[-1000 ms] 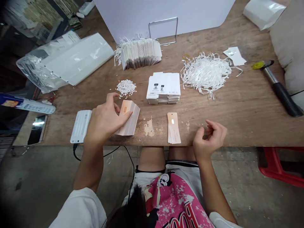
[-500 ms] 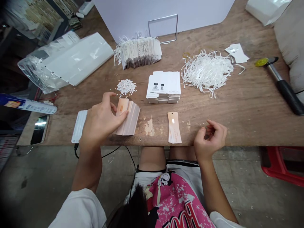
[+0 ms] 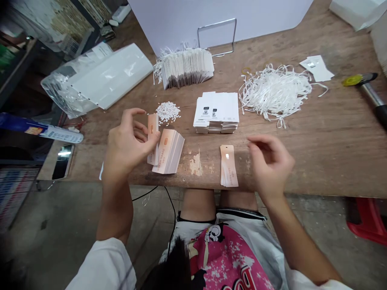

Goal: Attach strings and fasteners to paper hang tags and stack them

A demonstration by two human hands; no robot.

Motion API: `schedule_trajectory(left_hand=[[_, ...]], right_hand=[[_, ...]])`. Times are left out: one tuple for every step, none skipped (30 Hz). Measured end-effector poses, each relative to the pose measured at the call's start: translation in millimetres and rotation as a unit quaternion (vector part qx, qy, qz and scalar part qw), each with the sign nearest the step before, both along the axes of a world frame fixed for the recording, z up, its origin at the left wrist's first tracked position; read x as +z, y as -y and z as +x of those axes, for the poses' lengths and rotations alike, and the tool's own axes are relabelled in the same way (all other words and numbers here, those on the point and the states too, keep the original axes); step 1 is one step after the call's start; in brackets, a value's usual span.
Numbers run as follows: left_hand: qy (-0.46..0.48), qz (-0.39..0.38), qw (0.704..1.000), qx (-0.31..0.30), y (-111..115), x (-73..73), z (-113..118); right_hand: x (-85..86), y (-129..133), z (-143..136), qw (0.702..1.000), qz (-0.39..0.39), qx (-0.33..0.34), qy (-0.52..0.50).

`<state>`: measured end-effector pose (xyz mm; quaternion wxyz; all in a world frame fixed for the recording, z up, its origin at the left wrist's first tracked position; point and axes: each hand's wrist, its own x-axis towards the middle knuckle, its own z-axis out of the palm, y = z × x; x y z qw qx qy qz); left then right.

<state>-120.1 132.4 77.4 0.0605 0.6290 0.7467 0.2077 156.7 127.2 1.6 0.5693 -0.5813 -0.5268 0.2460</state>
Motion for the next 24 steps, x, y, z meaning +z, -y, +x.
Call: schedule_trajectory(left_hand=[[0.014,0.013,1.0,0.004,-4.3,-0.6,-1.5],[0.027,0.026,0.999,0.009,-9.6,-1.2,-2.8],[0.038,0.039,0.998,0.014,-15.9,-1.8,-3.8],[0.047,0.053,0.997,0.018,-22.8,-2.3,-4.4],[0.054,0.07,0.996,0.022,-30.2,-2.9,-4.7],[0.06,0.087,0.994,0.025,-37.6,-3.4,-4.6],[0.064,0.106,0.992,0.029,-44.8,-4.1,-4.5],[0.068,0.125,0.989,0.033,-51.6,-5.0,-4.3],[0.074,0.143,0.986,0.038,-57.8,-6.2,-4.4],[0.081,0.16,0.983,0.043,-63.3,-7.7,-5.0],[0.091,0.174,0.979,0.048,-68.0,-9.3,-6.2],[0.107,0.184,0.976,0.049,-71.9,-11.1,-8.3],[0.13,0.187,0.973,0.047,-75.3,-13.0,-11.4],[0.161,0.184,0.969,0.04,-78.2,-15.0,-15.5],[0.198,0.177,0.964,0.031,-81.1,-17.1,-20.6],[0.239,0.17,0.956,0.022,-84.2,-19.5,-26.6],[0.279,0.168,0.945,0.017,-88.0,-22.6,-33.1],[0.313,0.173,0.934,0.018,-92.7,-26.6,-40.1],[0.339,0.182,0.922,0.026,-98.5,-31.8,-47.1],[0.356,0.194,0.913,0.039,-105.3,-38.3,-53.8],[0.367,0.199,0.907,0.051,-112.8,-46.0,-59.9],[0.371,0.193,0.906,0.062,-120.7,-54.6,-65.1],[0.37,0.177,0.909,0.069,-128.2,-63.7,-69.2],[0.364,0.164,0.913,0.079,-134.9,-72.8,-72.0]], right_hand=[[15.0,-10.5,-14.2,0.996,-0.028,0.081,-0.025],[28.9,-22.3,-30.6,0.982,-0.063,0.171,-0.041],[41.2,-35.1,-48.6,0.959,-0.095,0.261,-0.062],[51.4,-48.6,-67.4,0.931,-0.129,0.333,-0.08],[59.2,-62.2,-86.4,0.906,-0.158,0.379,-0.1],[64.8,-75.5,-104.8,0.883,-0.194,0.412,-0.112],[68.4,-88.0,-122.0,0.869,-0.218,0.426,-0.123],[70.4,-99.3,-137.3,0.86,-0.233,0.433,-0.138],[71.0,-109.4,-150.6,0.853,-0.239,0.441,-0.146],[70.7,-118.1,-161.7,0.854,-0.236,0.441,-0.144],[69.8,-125.8,-170.5,0.86,-0.225,0.438,-0.133],[68.8,-132.7,-177.2,0.872,-0.211,0.429,-0.11],[68.0,-139.3,-182.0,0.885,-0.195,0.415,-0.079],[67.9,-145.9,-185.0,0.897,-0.18,0.401,-0.043],[68.7,-152.7,-186.5,0.905,-0.166,0.391,-0.007],[70.6,-159.8,-186.8,0.907,-0.155,0.39,0.031],[73.8,-167.3,-186.2,0.905,-0.145,0.394,0.071],[78.0,-175.1,-185.1,0.898,-0.133,0.403,0.113],[83.0,-182.9,-183.8,0.889,-0.118,0.414,0.158],[88.2,-190.6,-182.9,0.877,-0.1,0.423,0.207],[93.2,-198.1,-182.5,0.861,-0.08,0.43,0.26],[97.3,-205.1,-182.9,0.842,-0.059,0.435,0.314],[100.2,-211.6,-184.0,0.821,-0.038,0.437,0.366],[101.5,-217.5,-185.8,0.798,-0.022,0.439,0.413]])
